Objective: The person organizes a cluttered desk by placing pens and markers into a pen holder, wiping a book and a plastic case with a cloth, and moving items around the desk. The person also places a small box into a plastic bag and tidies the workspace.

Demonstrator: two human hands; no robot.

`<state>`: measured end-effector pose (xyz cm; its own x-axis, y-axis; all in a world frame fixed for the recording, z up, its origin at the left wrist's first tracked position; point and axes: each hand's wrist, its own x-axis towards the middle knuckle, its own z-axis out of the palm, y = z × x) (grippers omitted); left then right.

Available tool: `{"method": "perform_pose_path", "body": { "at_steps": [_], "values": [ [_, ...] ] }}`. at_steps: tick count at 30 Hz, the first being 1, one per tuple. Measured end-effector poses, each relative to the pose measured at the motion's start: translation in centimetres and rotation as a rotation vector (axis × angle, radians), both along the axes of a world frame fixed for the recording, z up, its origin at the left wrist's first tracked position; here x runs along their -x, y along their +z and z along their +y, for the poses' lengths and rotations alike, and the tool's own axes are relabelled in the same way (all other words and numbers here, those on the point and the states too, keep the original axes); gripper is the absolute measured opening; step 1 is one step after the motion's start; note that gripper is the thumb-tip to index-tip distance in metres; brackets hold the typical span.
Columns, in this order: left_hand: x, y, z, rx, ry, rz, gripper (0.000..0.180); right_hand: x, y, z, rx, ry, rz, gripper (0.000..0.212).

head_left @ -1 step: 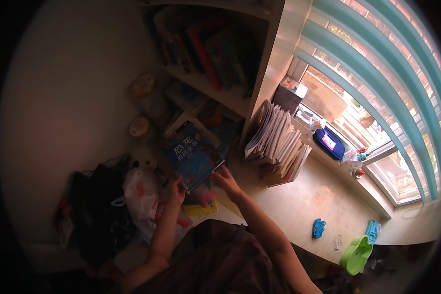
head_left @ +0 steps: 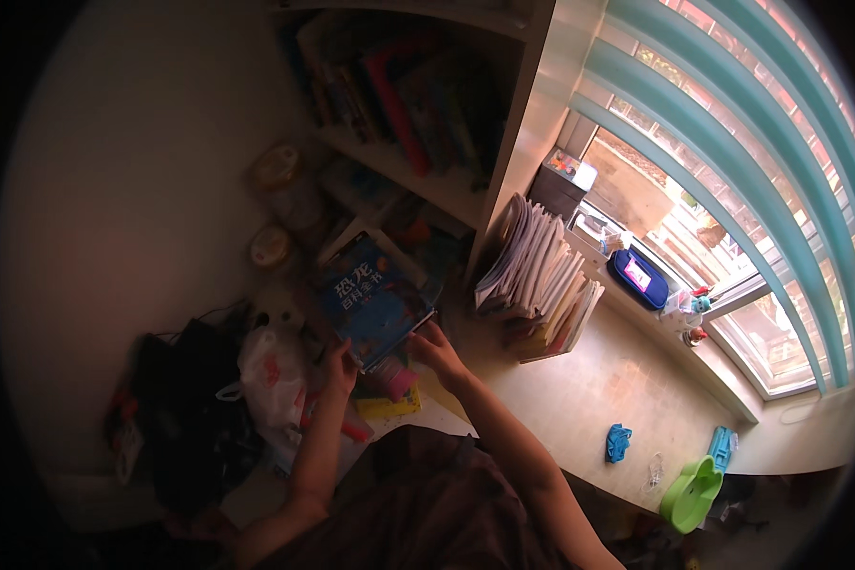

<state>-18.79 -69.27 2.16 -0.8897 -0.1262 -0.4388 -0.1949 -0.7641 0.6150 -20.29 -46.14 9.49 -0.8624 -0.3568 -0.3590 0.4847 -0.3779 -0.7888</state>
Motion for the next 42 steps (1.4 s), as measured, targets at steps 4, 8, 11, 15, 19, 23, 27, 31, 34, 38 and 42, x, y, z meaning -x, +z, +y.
{"method": "perform_pose_path", "body": {
  "at_steps": [4, 8, 11, 15, 19, 23, 27, 31, 34, 38, 42],
  "values": [
    [2.7, -1.2, -3.3, 0.105, 0.017, 0.067, 0.049, 0.4, -1.1, -1.6, -0.073, -0.024, -0.093, 0.058],
    [6.2, -3.6, -9.9, 0.230, -0.093, -0.113, 0.040, 1.5, 0.6, -2.7, 0.076, -0.071, -0.230, 0.056],
    [9.7, 0.0, -9.6, 0.441, -0.170, -0.163, 0.039, 4.4, 1.3, -2.4, 0.064, -0.072, -0.211, 0.055],
    [13.8, 3.3, -8.4, 0.353, -0.221, 0.026, 0.049, 8.3, -1.0, -3.2, 0.080, -0.053, 0.026, 0.054],
    [16.9, 3.4, -6.2, -0.165, -0.046, 0.215, 0.049, 12.6, -3.1, -5.5, 0.123, -0.137, 0.140, 0.042],
    [20.1, -1.5, -2.5, -0.005, -0.109, 0.060, 0.046, 17.8, -4.0, -7.8, 0.000, -0.092, 0.197, 0.053],
    [24.2, -4.8, -3.2, 0.981, -0.422, 0.288, 0.043, 20.2, -6.0, -6.6, 0.135, 0.122, 0.278, 0.055],
    [25.5, 0.7, -3.8, 1.646, -0.567, 0.629, 0.039, 20.9, -3.0, -6.4, 0.210, 0.144, 0.266, 0.049],
    [26.7, 4.0, -1.9, 1.533, -0.545, 0.621, 0.037, 21.5, -7.2, -6.4, 0.232, 0.077, 0.200, 0.045],
    [29.5, 5.0, 0.6, 1.497, -0.575, 0.595, 0.034, 20.2, -9.8, -6.5, -0.491, 0.241, 0.654, 0.048],
    [31.8, 5.3, 1.5, 1.495, -0.577, 0.544, 0.032, 16.6, -4.8, -4.7, -0.751, 0.330, 0.677, 0.050]
  ]
}}
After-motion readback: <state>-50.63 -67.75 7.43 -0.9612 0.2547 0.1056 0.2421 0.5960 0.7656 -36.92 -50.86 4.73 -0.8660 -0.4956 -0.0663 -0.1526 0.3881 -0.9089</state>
